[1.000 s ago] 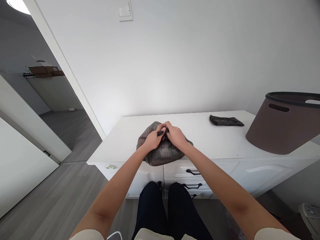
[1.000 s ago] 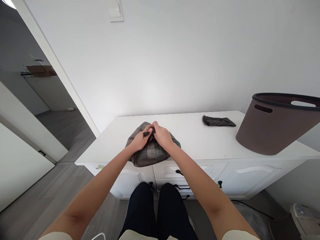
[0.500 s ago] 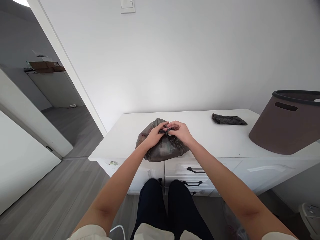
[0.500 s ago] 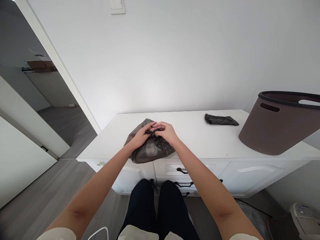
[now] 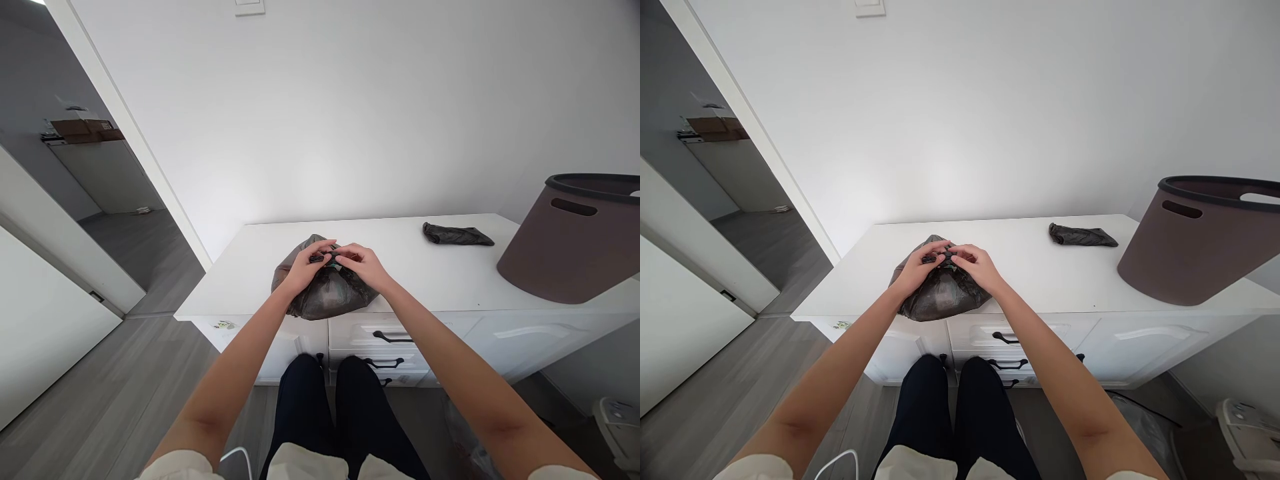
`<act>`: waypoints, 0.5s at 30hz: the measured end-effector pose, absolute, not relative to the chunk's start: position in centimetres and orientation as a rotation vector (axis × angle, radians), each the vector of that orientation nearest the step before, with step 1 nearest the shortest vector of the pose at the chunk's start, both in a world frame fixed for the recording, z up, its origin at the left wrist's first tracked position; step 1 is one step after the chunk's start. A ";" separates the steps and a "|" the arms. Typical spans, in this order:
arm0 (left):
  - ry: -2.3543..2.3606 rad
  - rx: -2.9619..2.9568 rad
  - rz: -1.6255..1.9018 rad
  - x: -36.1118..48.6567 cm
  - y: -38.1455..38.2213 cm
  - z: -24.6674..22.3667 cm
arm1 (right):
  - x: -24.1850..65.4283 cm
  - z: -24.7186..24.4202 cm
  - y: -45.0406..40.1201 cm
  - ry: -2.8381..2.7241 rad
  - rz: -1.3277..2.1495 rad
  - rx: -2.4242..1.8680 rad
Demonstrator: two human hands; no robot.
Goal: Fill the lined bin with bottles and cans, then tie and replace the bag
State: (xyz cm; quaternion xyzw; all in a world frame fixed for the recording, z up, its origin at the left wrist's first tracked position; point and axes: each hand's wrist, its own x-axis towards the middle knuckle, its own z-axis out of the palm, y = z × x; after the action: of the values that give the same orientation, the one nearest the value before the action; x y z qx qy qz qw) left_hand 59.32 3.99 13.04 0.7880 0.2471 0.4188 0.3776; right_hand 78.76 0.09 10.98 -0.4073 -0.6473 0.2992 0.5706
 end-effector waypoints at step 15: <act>1.203 2.611 1.060 57.8 4.3 12.7 | 77.5 11.2 0.6 -0.964 1.016 -0.850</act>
State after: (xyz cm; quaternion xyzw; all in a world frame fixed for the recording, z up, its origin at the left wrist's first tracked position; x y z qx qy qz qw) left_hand 57.78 4.35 12.68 0.8515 0.3923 0.3458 0.0389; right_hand 77.51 0.56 11.21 -0.3790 -0.4300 0.4531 0.6828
